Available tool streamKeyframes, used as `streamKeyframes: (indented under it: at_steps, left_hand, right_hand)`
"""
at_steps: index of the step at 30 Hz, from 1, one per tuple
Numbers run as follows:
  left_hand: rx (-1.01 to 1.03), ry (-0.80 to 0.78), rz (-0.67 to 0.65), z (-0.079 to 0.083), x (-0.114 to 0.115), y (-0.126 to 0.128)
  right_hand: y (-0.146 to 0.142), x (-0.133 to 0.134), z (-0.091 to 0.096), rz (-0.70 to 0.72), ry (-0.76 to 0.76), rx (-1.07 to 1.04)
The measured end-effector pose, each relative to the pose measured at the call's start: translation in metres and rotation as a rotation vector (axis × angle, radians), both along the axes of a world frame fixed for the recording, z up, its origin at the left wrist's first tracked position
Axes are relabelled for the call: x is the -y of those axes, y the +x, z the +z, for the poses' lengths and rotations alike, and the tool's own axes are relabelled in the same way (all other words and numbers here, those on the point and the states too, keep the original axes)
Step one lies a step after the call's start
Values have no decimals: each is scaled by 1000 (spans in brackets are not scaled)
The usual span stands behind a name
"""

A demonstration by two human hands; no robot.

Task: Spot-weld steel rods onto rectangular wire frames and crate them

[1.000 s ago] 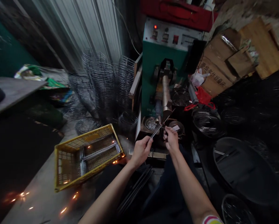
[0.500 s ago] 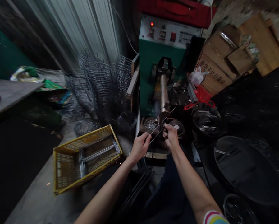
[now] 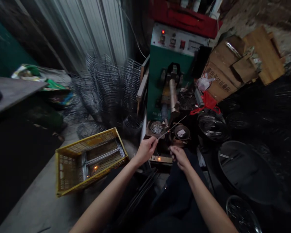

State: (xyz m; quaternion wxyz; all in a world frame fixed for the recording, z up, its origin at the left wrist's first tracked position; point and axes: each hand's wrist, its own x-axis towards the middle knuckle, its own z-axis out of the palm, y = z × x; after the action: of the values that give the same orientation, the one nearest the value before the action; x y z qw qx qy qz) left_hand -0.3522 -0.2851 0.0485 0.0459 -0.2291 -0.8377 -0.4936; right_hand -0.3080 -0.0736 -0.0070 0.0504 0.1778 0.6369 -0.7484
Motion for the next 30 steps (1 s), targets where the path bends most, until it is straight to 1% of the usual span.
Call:
streamKeyframes:
  at_steps: [3, 5, 8, 10, 13, 15, 16, 17, 18, 19, 20, 21, 22, 23, 24, 25, 26, 27, 28, 29, 30]
  left_hand:
    - [-75, -124, -40, -2, 11, 18]
    - [-117, -210, -60, -3, 19, 29]
    - [-183, -351, -72, -8, 32, 43]
    - [-229, -463, -71, -15, 43, 50]
    - [-255, -590, -61, -30, 71, 58]
    - [-218, -580, -7, -37, 100, 61]
    - [-185, -537, 54, -38, 117, 63]
    - [-147, -474, 142, -36, 134, 64]
    - [-103, -391, 260, -33, 152, 67]
    - [-54, -284, 395, -27, 169, 69]
    - [-3, -140, 537, -21, 185, 73]
    - [45, 43, 673, -13, 198, 78]
    - [84, 259, 790, -6, 210, 83]
    - [109, 499, 871, 0, 220, 87]
    - [119, 749, 913, 5, 228, 92]
    - [125, 990, 917, 8, 236, 96]
    - [133, 1212, 899, 11, 242, 100]
    - [149, 1393, 863, 12, 248, 104]
    - [170, 1531, 826, 12, 253, 107]
    - [195, 1629, 797, 12, 256, 111]
    - [220, 1688, 777, 12, 258, 114]
  right_hand:
    - [33, 11, -27, 99, 52, 67]
    - [47, 18, -40, 155, 94, 98]
    - [63, 28, -53, 280, 198, 96]
    - [72, 34, -58, 374, 332, 53]
    - [89, 41, -62, 552, 587, -40]
    - [101, 45, -64, 697, 721, -68]
    - [107, 46, -66, 766, 772, -70]
    - [112, 46, -69, 828, 816, -66]
    - [117, 45, -72, 879, 851, -59]
    - [121, 44, -76, 920, 877, -57]
    - [123, 42, -82, 947, 895, -60]
    - [125, 39, -88, 966, 907, -67]
    - [126, 37, -95, 979, 916, -82]
    - [125, 34, -104, 982, 929, -98]
    - [124, 32, -113, 987, 941, -121]
    - [122, 31, -122, 985, 956, -142]
    - [120, 30, -131, 985, 970, -163]
    - [119, 29, -139, 989, 977, -186]
    - [118, 29, -146, 993, 983, -207]
    - [118, 28, -152, 1000, 989, -228]
    - [118, 28, -157, 1005, 996, -249]
